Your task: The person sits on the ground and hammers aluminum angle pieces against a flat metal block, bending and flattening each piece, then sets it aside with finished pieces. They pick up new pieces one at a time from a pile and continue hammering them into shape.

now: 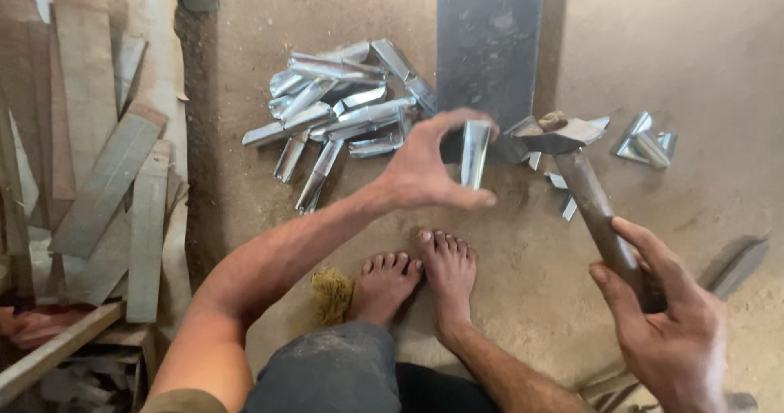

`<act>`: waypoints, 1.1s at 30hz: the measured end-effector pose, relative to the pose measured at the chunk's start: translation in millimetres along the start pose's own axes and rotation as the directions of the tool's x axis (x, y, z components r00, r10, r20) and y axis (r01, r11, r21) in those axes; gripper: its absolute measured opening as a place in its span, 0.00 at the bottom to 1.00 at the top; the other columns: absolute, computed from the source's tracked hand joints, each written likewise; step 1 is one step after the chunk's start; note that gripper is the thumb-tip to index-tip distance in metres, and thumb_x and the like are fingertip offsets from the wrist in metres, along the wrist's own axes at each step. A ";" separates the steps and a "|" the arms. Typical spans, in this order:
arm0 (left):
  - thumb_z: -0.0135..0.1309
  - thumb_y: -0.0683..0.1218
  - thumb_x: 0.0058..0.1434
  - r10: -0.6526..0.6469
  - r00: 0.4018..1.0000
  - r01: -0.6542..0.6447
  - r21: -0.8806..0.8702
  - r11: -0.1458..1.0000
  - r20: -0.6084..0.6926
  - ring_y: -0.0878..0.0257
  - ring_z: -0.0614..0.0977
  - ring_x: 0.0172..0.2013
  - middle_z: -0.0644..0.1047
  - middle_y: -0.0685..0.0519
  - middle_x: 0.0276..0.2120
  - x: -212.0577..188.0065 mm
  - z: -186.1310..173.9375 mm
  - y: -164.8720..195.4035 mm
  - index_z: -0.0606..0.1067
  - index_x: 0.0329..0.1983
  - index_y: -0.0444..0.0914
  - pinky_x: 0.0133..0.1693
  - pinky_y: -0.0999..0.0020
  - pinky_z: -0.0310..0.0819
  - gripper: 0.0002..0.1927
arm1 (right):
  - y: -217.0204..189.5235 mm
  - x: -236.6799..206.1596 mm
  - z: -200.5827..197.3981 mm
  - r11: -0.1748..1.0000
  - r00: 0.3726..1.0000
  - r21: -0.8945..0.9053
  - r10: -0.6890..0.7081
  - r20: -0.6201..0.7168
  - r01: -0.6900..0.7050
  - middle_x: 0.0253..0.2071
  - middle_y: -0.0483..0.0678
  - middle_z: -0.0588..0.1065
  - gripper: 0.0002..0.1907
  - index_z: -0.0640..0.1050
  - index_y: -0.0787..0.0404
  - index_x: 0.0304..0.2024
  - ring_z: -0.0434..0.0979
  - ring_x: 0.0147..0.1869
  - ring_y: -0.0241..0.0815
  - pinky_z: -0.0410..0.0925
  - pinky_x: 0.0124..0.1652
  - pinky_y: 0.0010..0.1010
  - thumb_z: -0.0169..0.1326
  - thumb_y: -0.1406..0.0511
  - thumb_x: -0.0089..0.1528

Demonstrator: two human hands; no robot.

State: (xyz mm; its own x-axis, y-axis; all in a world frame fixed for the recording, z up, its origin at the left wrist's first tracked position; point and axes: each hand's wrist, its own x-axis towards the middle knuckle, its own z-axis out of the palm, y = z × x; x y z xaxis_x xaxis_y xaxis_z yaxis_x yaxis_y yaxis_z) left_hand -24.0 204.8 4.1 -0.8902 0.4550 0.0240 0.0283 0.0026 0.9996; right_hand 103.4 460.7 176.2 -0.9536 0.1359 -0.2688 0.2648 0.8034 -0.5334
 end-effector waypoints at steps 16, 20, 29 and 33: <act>0.62 0.83 0.38 0.347 0.935 -0.338 0.492 0.802 0.076 0.41 0.49 0.75 0.55 0.39 0.76 11.8 -35.5 -54.7 0.47 0.78 0.50 0.73 0.37 0.40 0.70 | 37.1 8.1 28.8 0.994 0.990 -0.056 -0.100 -0.098 0.095 0.36 0.46 0.80 0.30 0.75 0.58 0.68 0.72 0.30 0.28 0.64 0.30 0.21 0.64 0.68 0.63; 0.65 0.78 0.37 0.160 0.964 -0.192 0.140 0.971 0.213 0.50 0.66 0.72 0.69 0.57 0.71 26.5 -29.6 -66.4 0.40 0.80 0.47 0.74 0.39 0.47 0.75 | 30.6 20.4 40.9 0.965 0.954 -0.081 -0.258 -0.149 0.249 0.36 0.47 0.79 0.28 0.74 0.57 0.68 0.73 0.29 0.27 0.65 0.28 0.18 0.65 0.69 0.66; 0.85 0.64 0.29 0.194 0.963 -0.233 0.216 0.948 0.184 0.46 0.64 0.70 0.61 0.47 0.73 33.1 -37.1 -60.4 0.43 0.80 0.47 0.72 0.41 0.51 0.82 | 15.4 64.6 75.4 0.919 0.917 -0.072 -0.392 -0.072 0.387 0.47 0.54 0.80 0.25 0.72 0.60 0.68 0.78 0.37 0.34 0.71 0.31 0.23 0.62 0.72 0.68; 0.84 0.63 0.27 0.156 0.968 -0.200 0.229 0.953 0.195 0.46 0.65 0.69 0.59 0.46 0.76 34.2 -39.6 -57.6 0.42 0.80 0.46 0.72 0.42 0.52 0.83 | 17.3 61.7 75.3 0.918 0.914 -0.028 -0.396 -0.082 0.395 0.48 0.55 0.80 0.26 0.72 0.62 0.68 0.82 0.45 0.39 0.75 0.37 0.26 0.62 0.72 0.69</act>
State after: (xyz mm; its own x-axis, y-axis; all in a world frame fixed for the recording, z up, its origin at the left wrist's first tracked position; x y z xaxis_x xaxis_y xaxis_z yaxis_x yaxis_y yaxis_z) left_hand -74.1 184.9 -52.1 -0.7687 0.6149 0.1761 0.3091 0.1159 0.9440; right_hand 59.9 439.3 90.1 -0.9887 -0.1463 0.0316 -0.1379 0.8073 -0.5738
